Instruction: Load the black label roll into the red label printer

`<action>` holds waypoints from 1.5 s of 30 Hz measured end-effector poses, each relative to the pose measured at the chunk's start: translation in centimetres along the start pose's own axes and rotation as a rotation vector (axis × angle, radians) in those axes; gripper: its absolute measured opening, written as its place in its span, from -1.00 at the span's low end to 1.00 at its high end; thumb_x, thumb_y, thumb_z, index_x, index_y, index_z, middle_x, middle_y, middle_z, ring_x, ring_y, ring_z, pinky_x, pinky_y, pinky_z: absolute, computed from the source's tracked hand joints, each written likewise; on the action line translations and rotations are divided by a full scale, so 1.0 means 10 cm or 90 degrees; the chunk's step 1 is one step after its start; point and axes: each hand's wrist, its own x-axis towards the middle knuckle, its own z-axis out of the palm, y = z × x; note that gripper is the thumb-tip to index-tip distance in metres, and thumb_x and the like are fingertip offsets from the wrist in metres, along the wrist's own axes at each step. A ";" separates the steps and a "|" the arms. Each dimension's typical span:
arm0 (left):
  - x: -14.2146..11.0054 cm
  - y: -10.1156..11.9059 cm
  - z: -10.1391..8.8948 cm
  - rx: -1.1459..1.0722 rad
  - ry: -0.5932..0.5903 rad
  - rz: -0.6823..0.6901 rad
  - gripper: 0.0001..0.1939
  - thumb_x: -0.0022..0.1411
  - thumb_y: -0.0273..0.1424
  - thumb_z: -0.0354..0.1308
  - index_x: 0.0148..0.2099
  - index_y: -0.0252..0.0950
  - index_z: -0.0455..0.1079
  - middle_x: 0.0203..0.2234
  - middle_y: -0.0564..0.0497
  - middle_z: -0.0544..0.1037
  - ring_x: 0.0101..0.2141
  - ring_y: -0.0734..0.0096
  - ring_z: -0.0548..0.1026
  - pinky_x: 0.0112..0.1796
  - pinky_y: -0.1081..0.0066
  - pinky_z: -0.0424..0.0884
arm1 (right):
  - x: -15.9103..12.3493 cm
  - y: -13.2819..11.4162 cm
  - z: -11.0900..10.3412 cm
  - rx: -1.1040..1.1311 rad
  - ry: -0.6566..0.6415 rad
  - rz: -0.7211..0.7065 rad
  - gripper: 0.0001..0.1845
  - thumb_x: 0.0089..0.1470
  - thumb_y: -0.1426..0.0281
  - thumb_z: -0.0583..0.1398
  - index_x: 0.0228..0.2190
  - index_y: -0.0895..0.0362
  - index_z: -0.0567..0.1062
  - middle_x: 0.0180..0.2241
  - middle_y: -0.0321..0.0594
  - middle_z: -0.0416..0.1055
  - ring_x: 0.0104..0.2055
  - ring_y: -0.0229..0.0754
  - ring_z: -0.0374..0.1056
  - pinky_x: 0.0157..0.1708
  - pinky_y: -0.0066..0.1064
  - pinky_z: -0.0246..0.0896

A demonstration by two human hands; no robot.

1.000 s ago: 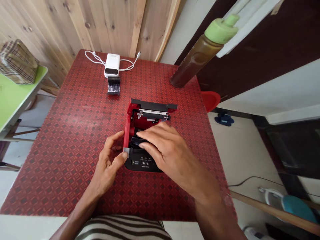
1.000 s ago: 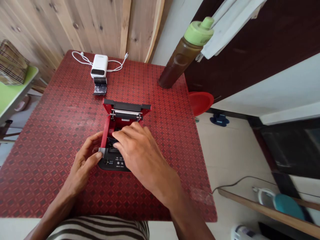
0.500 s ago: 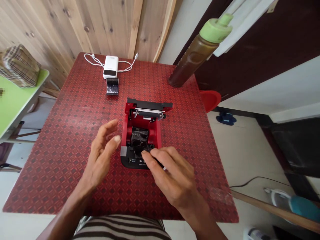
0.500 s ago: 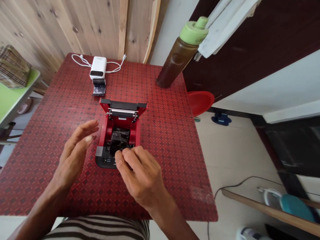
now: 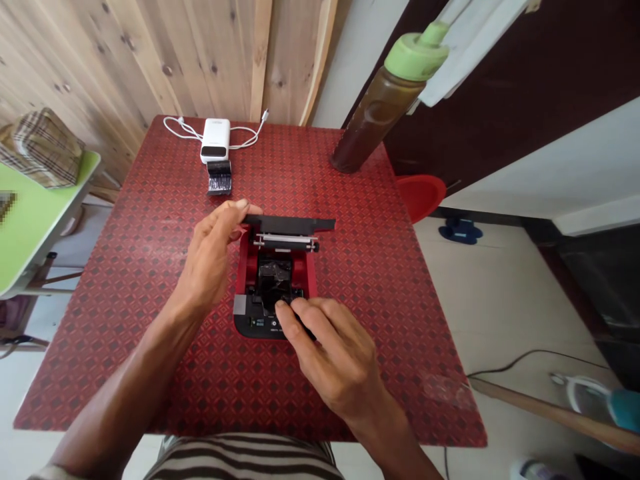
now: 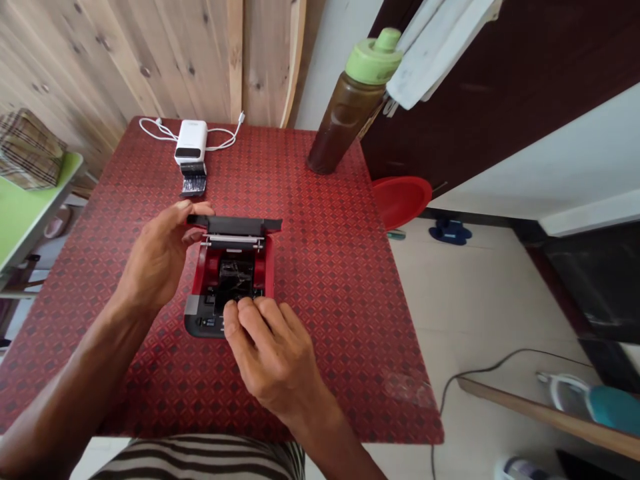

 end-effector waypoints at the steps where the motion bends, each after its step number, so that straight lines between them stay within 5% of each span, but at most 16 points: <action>1: -0.04 0.00 -0.01 0.003 0.006 0.000 -0.71 0.40 -0.08 0.32 -0.24 -0.15 0.64 -0.19 -0.05 0.67 0.04 0.08 0.56 0.09 0.15 0.48 | -0.01 0.00 0.00 0.001 0.000 0.003 -0.72 0.45 0.65 0.17 -0.07 0.27 0.71 -0.23 -0.05 0.72 -0.24 -0.09 0.54 -0.27 -0.25 0.52; 5: -0.23 -0.02 -0.06 0.008 0.020 0.005 -0.89 0.32 -0.27 0.36 -0.15 -0.15 0.66 -0.01 -0.06 0.70 0.36 0.00 0.45 0.35 0.07 0.34 | -0.01 -0.01 0.00 0.010 -0.004 0.008 -0.70 0.44 0.65 0.17 -0.06 0.26 0.72 -0.23 -0.05 0.72 -0.24 -0.08 0.54 -0.29 -0.25 0.52; 9: -0.45 -0.13 -0.14 -0.035 0.027 -0.089 -0.47 0.19 -0.35 0.39 0.23 -0.10 0.54 0.27 -0.07 0.61 0.41 -0.05 0.43 0.38 -0.01 0.36 | -0.01 -0.04 0.03 0.009 0.010 0.014 -0.69 0.44 0.65 0.16 -0.08 0.26 0.72 -0.23 -0.06 0.73 -0.23 -0.09 0.55 -0.26 -0.25 0.54; 13: -0.62 -0.25 -0.21 -0.029 0.001 -0.150 -0.33 0.20 -0.33 0.40 0.36 -0.07 0.44 0.45 -0.11 0.48 0.49 -0.10 0.33 0.44 -0.10 0.30 | -0.03 -0.06 0.04 -0.003 0.032 0.054 -0.75 0.43 0.62 0.24 -0.07 0.17 0.71 -0.06 -0.03 0.78 -0.01 -0.01 0.64 -0.05 -0.17 0.54; 16: -0.68 -0.29 -0.24 -0.035 -0.018 -0.168 -0.31 0.23 -0.32 0.40 0.39 -0.11 0.43 0.46 -0.13 0.47 0.49 -0.13 0.34 0.47 -0.13 0.26 | -0.05 -0.07 0.06 0.029 0.016 0.111 -0.78 0.42 0.58 0.31 -0.02 0.10 0.69 0.12 -0.02 0.74 0.18 0.06 0.63 0.12 -0.07 0.48; 25: -0.75 -0.31 -0.26 -0.052 -0.042 -0.167 -0.40 0.36 -0.27 0.40 0.40 -0.12 0.44 0.43 -0.12 0.51 0.48 -0.09 0.38 0.47 -0.08 0.29 | 0.02 -0.11 0.04 0.099 -0.019 0.143 -0.61 0.44 0.58 0.30 0.23 0.18 0.50 0.03 -0.07 0.77 0.09 -0.05 0.69 0.18 -0.12 0.36; 37: -0.82 -0.42 -0.31 -0.042 -0.013 -0.175 -0.38 0.38 -0.18 0.43 0.41 -0.15 0.47 0.38 -0.12 0.56 0.39 -0.12 0.48 0.39 -0.06 0.35 | -0.05 -0.07 0.04 0.132 0.022 0.156 -0.62 0.48 0.51 0.27 0.25 0.25 0.48 0.08 0.03 0.73 0.17 -0.02 0.64 0.27 -0.13 0.46; 41: -0.96 -0.49 -0.41 -0.058 -0.015 -0.170 -0.42 0.43 -0.12 0.39 0.41 -0.09 0.51 0.38 -0.08 0.57 0.40 -0.12 0.46 0.37 -0.01 0.36 | -0.29 -0.02 0.00 0.145 0.095 0.257 -0.57 0.45 0.45 0.32 0.27 0.20 0.50 0.12 0.07 0.70 0.17 0.00 0.64 0.20 -0.16 0.56; 45: -1.04 -0.50 -0.48 -0.023 -0.035 -0.160 -0.47 0.47 -0.17 0.37 0.42 -0.02 0.51 0.38 -0.04 0.58 0.34 -0.07 0.52 0.30 0.03 0.43 | -0.56 -0.03 0.04 0.127 0.076 0.363 -0.62 0.53 0.31 0.24 0.27 0.14 0.50 0.06 0.01 0.73 0.05 -0.01 0.71 0.09 -0.15 0.66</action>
